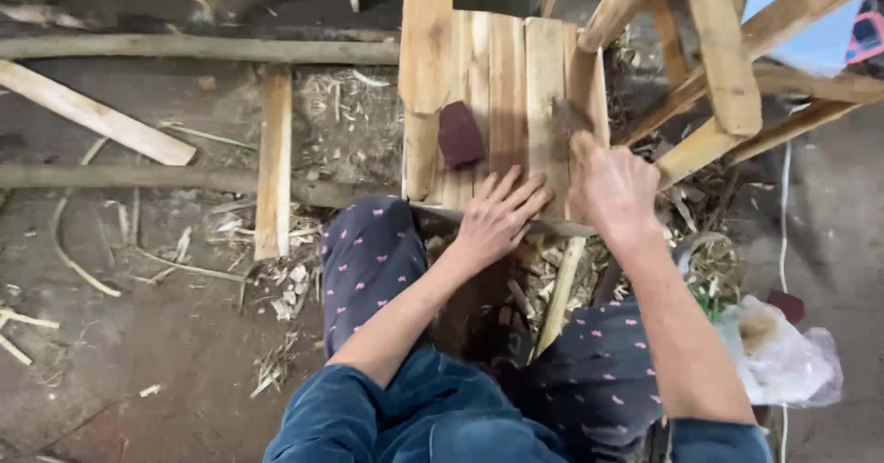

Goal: Sanding and scraping a wooden chair to smooth the surface using sandpaper and a small blade.

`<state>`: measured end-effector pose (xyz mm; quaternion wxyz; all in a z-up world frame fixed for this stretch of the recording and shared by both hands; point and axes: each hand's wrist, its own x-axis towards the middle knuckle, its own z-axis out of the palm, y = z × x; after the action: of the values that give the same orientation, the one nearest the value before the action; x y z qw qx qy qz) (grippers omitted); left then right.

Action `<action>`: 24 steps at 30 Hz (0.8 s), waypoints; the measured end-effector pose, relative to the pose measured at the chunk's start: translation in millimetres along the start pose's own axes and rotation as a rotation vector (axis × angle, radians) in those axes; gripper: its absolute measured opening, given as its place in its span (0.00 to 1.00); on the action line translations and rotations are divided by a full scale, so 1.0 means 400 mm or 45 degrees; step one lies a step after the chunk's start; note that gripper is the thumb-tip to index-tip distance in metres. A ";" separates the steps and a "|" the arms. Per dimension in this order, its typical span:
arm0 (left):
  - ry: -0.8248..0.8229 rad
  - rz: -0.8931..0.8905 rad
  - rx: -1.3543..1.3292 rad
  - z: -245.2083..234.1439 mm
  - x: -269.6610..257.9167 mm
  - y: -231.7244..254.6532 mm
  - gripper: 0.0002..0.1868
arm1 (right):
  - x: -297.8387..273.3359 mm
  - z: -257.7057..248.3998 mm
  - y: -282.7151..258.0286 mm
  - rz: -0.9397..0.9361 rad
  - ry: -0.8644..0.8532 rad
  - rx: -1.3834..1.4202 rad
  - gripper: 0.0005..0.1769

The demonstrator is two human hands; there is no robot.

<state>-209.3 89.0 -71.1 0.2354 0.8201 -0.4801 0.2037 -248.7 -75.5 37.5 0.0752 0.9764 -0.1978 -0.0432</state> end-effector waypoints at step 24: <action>-0.030 -0.023 0.044 -0.007 0.016 0.000 0.29 | -0.151 -0.200 -0.090 0.048 -0.190 0.007 0.20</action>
<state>-206.6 86.1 -65.3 0.2172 0.8307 -0.4720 0.2001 -281.6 -8.6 113.6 0.0584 0.9668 -0.2212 -0.1139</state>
